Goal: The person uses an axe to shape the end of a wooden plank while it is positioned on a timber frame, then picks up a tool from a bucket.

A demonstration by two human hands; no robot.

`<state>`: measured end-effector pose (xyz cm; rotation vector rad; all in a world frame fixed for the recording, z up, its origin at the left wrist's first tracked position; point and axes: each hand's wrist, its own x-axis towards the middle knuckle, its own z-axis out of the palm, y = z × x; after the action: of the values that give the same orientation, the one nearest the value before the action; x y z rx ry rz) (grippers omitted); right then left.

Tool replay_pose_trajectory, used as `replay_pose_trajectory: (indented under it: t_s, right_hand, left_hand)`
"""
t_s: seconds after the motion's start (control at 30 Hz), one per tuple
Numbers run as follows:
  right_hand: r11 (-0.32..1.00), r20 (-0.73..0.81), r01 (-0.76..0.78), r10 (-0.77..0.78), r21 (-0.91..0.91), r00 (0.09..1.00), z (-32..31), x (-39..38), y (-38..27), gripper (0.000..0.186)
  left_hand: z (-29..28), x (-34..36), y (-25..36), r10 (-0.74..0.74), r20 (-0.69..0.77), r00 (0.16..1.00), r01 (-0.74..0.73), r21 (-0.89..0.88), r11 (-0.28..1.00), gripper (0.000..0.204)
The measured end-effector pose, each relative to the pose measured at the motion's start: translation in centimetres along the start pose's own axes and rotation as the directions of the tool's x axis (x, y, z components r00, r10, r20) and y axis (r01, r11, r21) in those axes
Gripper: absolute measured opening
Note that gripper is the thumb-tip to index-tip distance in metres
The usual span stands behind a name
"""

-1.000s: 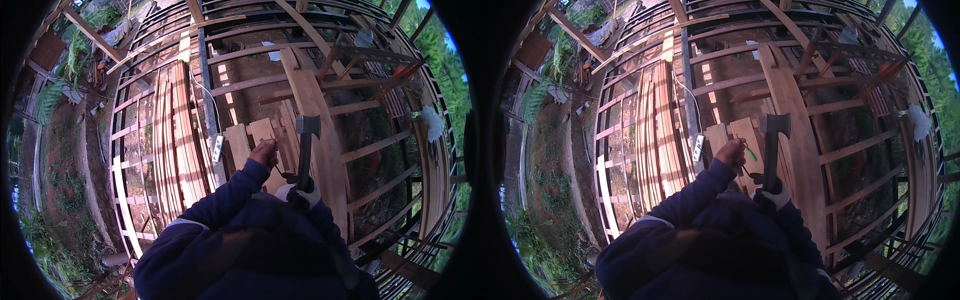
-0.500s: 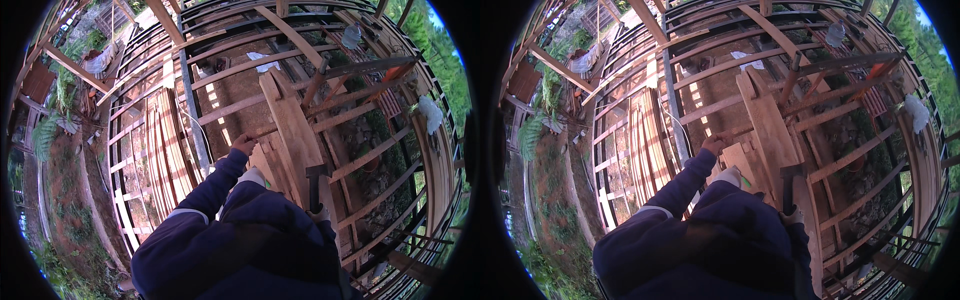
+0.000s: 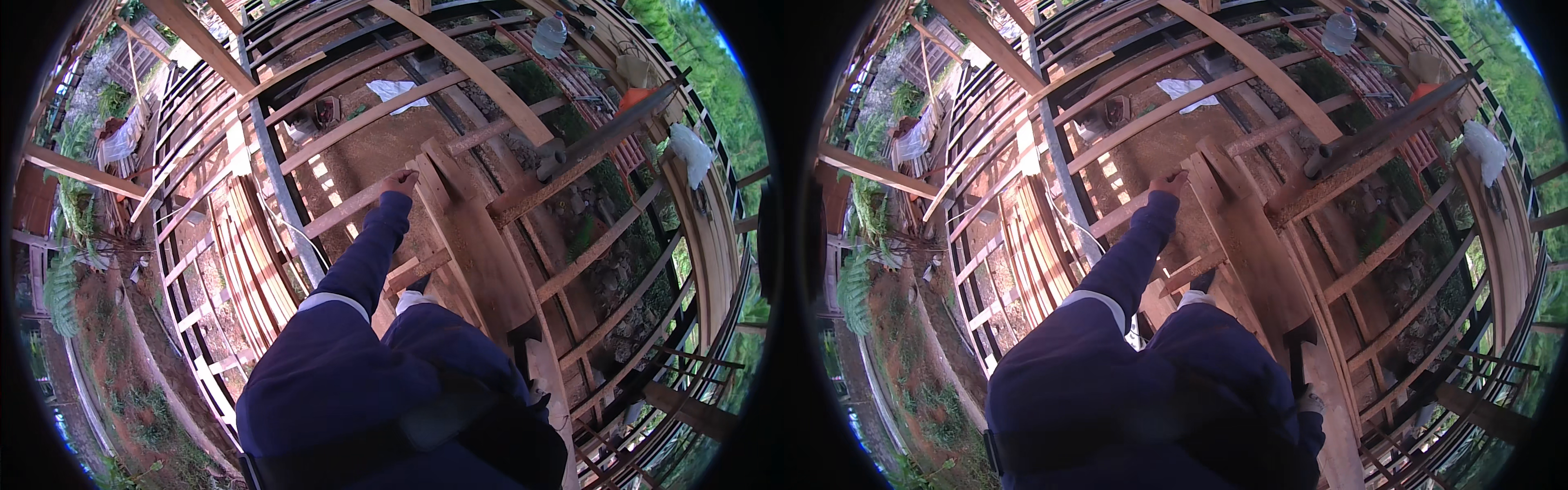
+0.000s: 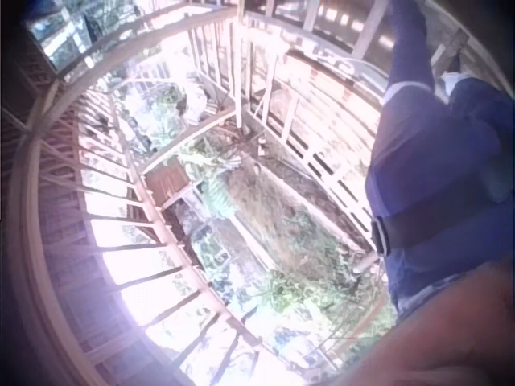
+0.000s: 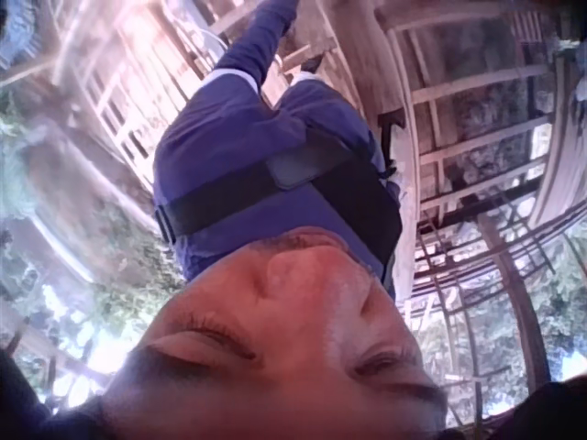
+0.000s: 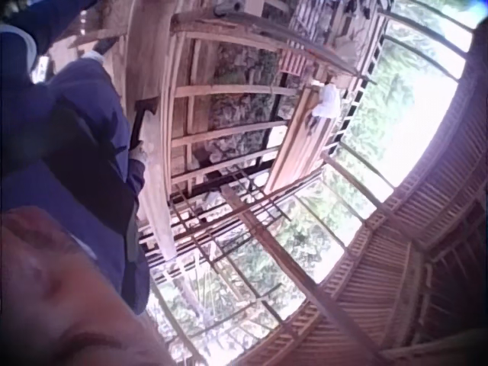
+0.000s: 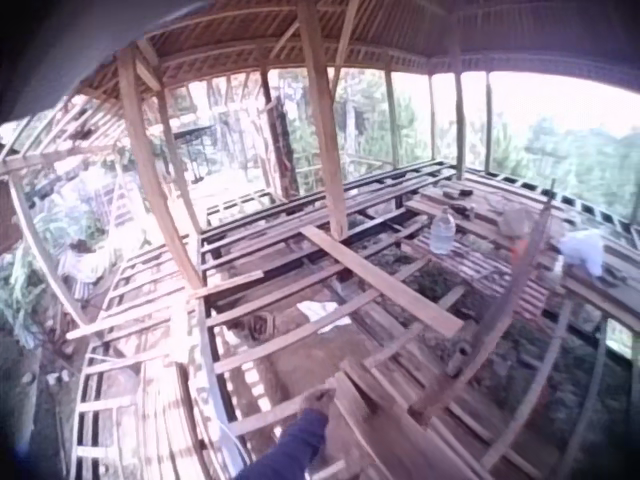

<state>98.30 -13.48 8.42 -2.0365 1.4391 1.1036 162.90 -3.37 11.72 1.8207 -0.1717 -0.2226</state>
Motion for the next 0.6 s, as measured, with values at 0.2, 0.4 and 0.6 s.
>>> replay_pose_trajectory:
  t_s: [0.2,0.4,0.6]
  right_hand:
    - [0.992,-0.006,-0.060,0.061,0.109,0.998,2.8,-1.6,-2.0,0.070]
    - [0.970,0.041,-0.068,0.060,0.233,0.997,-0.5,-5.2,-6.6,0.075]
    - [0.970,0.088,-0.148,0.132,0.195,0.987,-6.3,-7.1,-11.1,0.079]
  left_hand:
    - [2.3,7.8,-1.6,-0.002,0.127,0.992,-0.035,0.284,0.958,0.026]
    - [3.4,10.2,-4.6,0.053,0.214,0.975,-0.116,0.293,0.949,0.019]
    - [2.4,10.2,-4.3,0.143,0.332,0.932,-0.255,0.324,0.911,0.018]
